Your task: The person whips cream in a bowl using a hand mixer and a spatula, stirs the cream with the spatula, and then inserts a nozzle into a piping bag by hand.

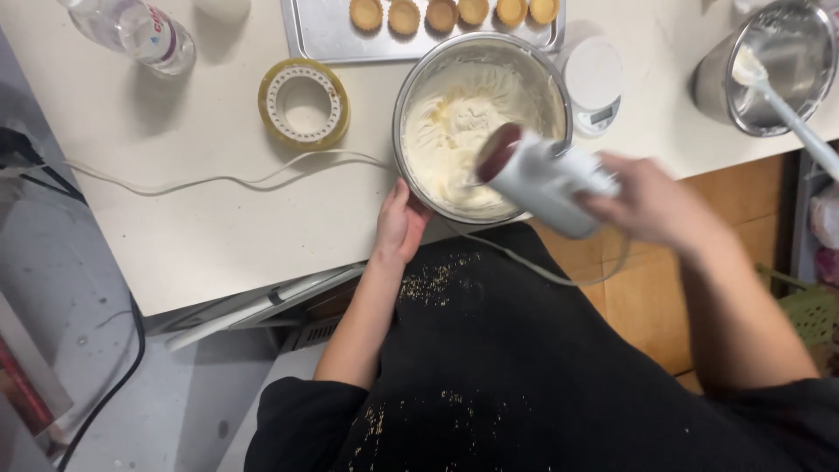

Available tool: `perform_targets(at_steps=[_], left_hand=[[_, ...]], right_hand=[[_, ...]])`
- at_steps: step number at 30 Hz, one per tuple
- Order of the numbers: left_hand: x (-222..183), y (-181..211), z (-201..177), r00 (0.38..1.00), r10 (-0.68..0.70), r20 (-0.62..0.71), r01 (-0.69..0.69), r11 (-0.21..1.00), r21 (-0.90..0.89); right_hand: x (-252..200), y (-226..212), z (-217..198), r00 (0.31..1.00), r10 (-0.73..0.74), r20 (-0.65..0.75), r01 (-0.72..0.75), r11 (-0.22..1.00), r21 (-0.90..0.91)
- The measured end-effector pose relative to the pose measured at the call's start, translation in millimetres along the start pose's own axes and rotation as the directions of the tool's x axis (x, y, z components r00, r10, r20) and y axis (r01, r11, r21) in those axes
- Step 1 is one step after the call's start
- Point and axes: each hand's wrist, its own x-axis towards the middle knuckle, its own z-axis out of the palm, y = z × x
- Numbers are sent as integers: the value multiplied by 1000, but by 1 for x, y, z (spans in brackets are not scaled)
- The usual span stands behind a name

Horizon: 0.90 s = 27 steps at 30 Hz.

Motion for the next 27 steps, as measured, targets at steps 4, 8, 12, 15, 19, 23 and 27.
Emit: perform_targets(at_steps=[4, 8, 12, 15, 19, 23, 27], left_hand=[[-2, 2, 2, 999, -7, -48, 8, 1000, 22], [-1, 1, 1, 1000, -23, -19, 24, 999, 28], [1, 0, 3, 997, -52, -63, 54, 998, 32], [1, 1, 2, 1000, -12, 3, 12, 1000, 18], [-1, 2, 2, 997, -53, -50, 53, 999, 1], [2, 0, 0, 999, -31, -17, 30, 999, -14], [2, 3, -1, 999, -39, -29, 39, 999, 3]], right_hand=[[-10, 11, -7, 946, 187, -265, -211, 976, -62], [18, 6, 46, 931, -19, -365, 112, 966, 234], [20, 9, 44, 957, -258, -133, 278, 946, 166], [8, 17, 15, 986, 129, -108, -87, 939, 332], [9, 9, 28, 973, 64, -224, -43, 994, 98], [15, 7, 34, 978, -142, -150, 159, 980, 115], [-7, 5, -1, 976, 128, -175, -123, 992, 39]])
